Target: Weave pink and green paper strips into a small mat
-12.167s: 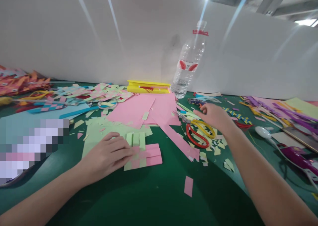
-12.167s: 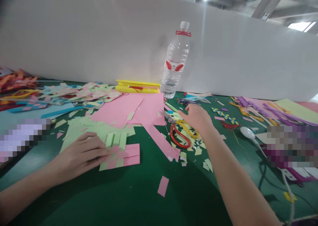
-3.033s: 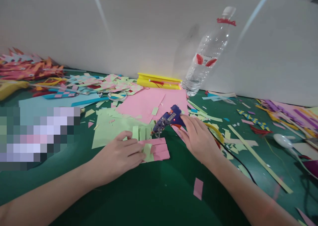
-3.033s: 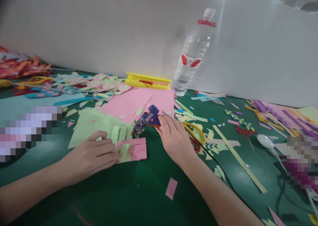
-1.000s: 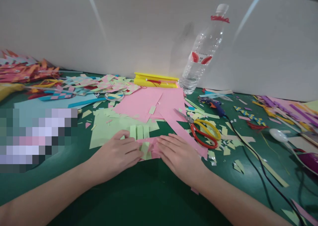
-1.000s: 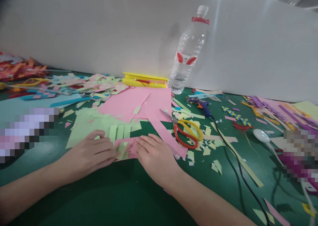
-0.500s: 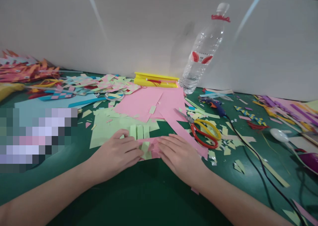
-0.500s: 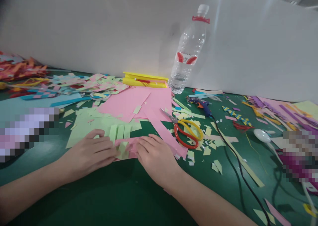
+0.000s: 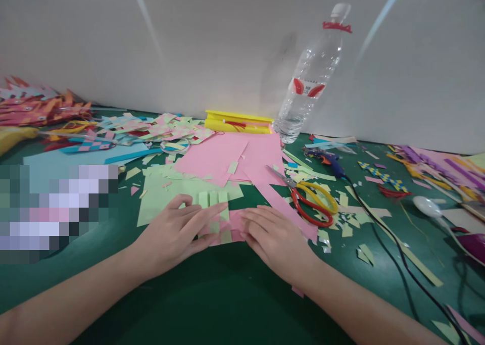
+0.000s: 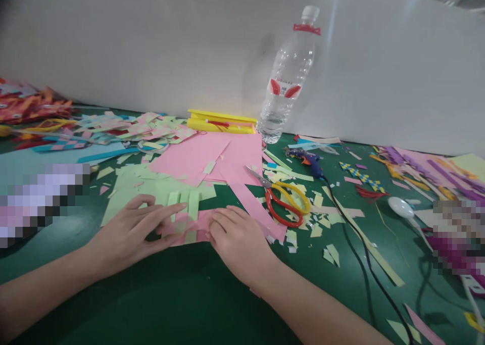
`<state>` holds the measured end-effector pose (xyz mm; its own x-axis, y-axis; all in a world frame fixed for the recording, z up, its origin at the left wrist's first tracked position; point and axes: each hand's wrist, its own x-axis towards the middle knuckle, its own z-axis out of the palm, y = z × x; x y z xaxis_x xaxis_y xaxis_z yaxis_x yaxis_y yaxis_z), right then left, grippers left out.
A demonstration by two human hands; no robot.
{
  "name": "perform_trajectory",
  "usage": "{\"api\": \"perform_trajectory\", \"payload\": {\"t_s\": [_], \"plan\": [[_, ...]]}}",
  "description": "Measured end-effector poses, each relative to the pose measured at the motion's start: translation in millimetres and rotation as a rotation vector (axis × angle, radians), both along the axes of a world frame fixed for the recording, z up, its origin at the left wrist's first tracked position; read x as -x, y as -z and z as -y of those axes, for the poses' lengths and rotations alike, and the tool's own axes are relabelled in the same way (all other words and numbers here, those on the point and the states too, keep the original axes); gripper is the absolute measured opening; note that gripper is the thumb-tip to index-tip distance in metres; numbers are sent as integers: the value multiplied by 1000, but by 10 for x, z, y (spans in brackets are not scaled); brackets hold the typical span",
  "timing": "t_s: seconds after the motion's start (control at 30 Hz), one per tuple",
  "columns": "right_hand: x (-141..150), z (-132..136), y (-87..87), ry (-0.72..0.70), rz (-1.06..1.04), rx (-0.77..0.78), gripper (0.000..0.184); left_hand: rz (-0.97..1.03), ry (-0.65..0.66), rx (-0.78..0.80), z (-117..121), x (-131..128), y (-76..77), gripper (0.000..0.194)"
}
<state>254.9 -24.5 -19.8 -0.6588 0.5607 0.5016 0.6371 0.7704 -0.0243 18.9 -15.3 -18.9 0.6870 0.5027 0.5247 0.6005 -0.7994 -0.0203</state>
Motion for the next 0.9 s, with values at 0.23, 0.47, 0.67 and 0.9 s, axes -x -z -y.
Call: {"api": "perform_trajectory", "payload": {"t_s": [0.23, 0.47, 0.67, 0.9], "plan": [[-5, 13, 20, 6, 3, -42, 24, 6, 12, -15, -12, -26, -6, 25], [-7, 3, 35, 4, 3, -30, 25, -41, 22, 102, -25, -39, -1, 26], [-11, -1, 45, 4, 10, -42, 25, -68, 24, 148, -44, -28, 25, 28], [-18, -4, 40, -6, -11, -36, 23, -52, 44, 119, -26, -28, 21, 27]]}}
